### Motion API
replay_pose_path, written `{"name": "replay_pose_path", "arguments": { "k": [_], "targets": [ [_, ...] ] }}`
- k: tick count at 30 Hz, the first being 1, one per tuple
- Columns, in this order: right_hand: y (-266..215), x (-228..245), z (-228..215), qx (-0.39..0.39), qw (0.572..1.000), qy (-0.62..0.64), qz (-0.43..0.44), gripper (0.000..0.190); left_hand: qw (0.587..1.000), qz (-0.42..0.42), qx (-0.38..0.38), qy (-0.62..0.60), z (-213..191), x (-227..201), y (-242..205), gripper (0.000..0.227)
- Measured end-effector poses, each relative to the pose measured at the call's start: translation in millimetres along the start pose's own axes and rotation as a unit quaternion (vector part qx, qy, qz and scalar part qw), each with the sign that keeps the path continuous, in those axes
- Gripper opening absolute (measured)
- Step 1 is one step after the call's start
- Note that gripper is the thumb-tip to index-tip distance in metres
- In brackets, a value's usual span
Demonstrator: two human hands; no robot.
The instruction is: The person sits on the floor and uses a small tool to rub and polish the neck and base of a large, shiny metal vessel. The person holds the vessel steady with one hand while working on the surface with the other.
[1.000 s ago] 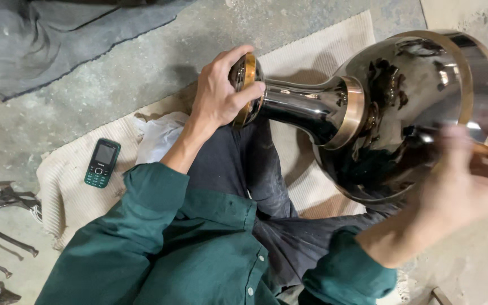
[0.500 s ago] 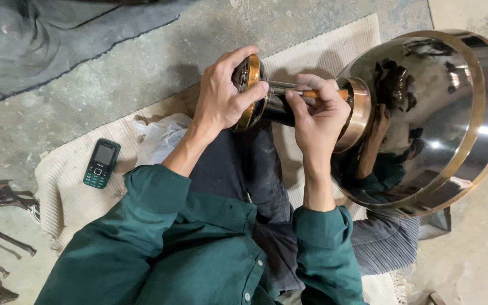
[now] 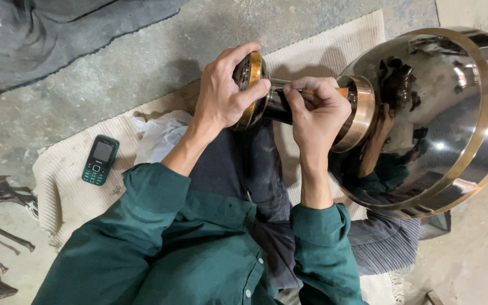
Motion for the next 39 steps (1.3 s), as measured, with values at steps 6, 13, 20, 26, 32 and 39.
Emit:
{"name": "replay_pose_path", "arguments": {
  "k": [6, 13, 20, 26, 32, 39],
  "targets": [
    [-2, 0, -2, 0.008, 1.000, 0.000, -0.011, 0.012, 1.000, -0.025, 0.006, 0.001, 1, 0, 1, 0.068],
    [-4, 2, -4, 0.018, 1.000, 0.004, -0.007, 0.013, 0.998, -0.055, 0.017, 0.000, 1, 0, 5, 0.073],
    [-7, -1, -1, 0.000, 1.000, 0.023, -0.016, 0.013, 0.999, -0.040, 0.018, 0.008, 0, -2, 5, 0.073],
    [-10, 0, -5, 0.018, 0.999, -0.014, -0.027, 0.014, 0.997, -0.077, 0.028, -0.005, 0, -4, 7, 0.074],
    [-13, -5, -3, 0.002, 0.999, 0.019, -0.039, 0.015, 0.998, -0.058, 0.029, -0.004, 0, -4, 8, 0.073],
    [-16, -4, -5, 0.019, 0.998, 0.034, -0.041, 0.015, 0.996, -0.084, 0.034, -0.004, 1, -4, 11, 0.071]
  ]
}}
Point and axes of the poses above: each hand's wrist, its own y-axis towards the middle knuckle, its own z-axis out of the palm, x = y × z, the point moved 1 cm from there along y, towards the middle knuckle, and after that the axes turned 5 degrees about y, right-handed, at the moved point
